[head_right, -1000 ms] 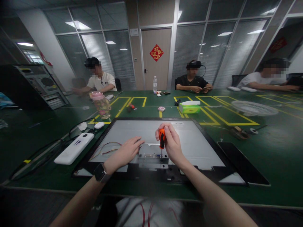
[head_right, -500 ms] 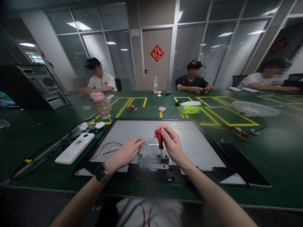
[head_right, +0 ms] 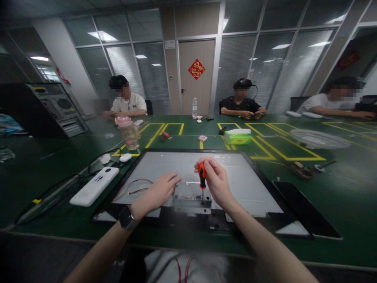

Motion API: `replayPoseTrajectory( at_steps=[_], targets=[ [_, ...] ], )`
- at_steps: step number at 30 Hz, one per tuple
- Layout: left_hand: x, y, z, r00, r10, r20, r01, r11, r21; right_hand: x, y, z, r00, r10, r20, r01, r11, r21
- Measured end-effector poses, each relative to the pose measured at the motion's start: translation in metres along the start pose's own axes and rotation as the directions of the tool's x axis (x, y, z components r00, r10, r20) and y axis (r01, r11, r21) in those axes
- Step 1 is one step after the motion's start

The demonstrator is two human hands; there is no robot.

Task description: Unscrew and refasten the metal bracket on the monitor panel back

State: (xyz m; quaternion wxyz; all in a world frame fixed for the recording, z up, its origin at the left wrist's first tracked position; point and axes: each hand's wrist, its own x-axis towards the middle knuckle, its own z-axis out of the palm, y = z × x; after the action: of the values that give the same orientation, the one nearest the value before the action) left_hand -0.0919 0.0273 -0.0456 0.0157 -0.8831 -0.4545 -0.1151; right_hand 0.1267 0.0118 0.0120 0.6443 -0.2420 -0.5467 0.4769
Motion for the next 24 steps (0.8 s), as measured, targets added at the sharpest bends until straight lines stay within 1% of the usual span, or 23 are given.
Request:
replayPoseTrajectory(
  at_steps=[2,5,7,11,13,16,17,20,22,24],
  targets=[
    [0.0001,0.0005,-0.0007,1.0,-0.003,-0.004,0.003,1.0,-0.008,0.0004,0.0004,0.0001,0.999,-0.034,-0.003,0.034,0.999,-0.012],
    [-0.0005,0.001,-0.0012,1.0,-0.009,-0.016,0.008,1.0,-0.01,0.0009,0.002,-0.0015,0.995,-0.097,-0.012,0.096,0.992,-0.079],
    [-0.001,0.0011,-0.0013,1.0,-0.002,-0.019,0.002,1.0,-0.003,0.0008,0.0025,-0.0027,0.997,-0.08,-0.008,0.079,0.992,-0.096],
    [-0.0011,0.0009,-0.001,1.0,0.01,-0.016,-0.01,1.0,0.015,0.0002,0.0015,-0.0023,1.0,-0.013,0.024,0.013,1.0,-0.002],
    [-0.0007,0.0007,-0.0005,1.0,0.003,-0.015,-0.002,1.0,0.014,0.0003,0.0015,-0.0022,0.998,-0.048,0.036,0.047,0.999,0.009],
    [-0.0001,0.0006,0.0001,1.0,-0.01,-0.018,0.01,1.0,0.013,0.0006,0.003,-0.0047,0.99,-0.134,0.052,0.138,0.988,-0.071],
    [-0.0001,0.0006,0.0001,1.0,-0.011,-0.019,0.011,1.0,0.016,0.0005,0.0037,-0.0061,0.987,-0.146,0.062,0.152,0.983,-0.106],
    [-0.0002,0.0009,-0.0004,1.0,-0.007,-0.017,0.007,1.0,0.017,-0.0012,0.0045,-0.0093,0.988,-0.129,0.084,0.142,0.977,-0.162],
    [-0.0005,0.0009,-0.0006,1.0,-0.001,-0.011,0.001,1.0,0.018,-0.0025,0.0037,-0.0097,0.99,-0.101,0.097,0.114,0.984,-0.137],
    [-0.0007,0.0005,-0.0003,1.0,0.002,-0.01,-0.002,1.0,0.014,-0.0034,0.0023,-0.009,0.988,-0.119,0.102,0.131,0.984,-0.117]
  ],
)
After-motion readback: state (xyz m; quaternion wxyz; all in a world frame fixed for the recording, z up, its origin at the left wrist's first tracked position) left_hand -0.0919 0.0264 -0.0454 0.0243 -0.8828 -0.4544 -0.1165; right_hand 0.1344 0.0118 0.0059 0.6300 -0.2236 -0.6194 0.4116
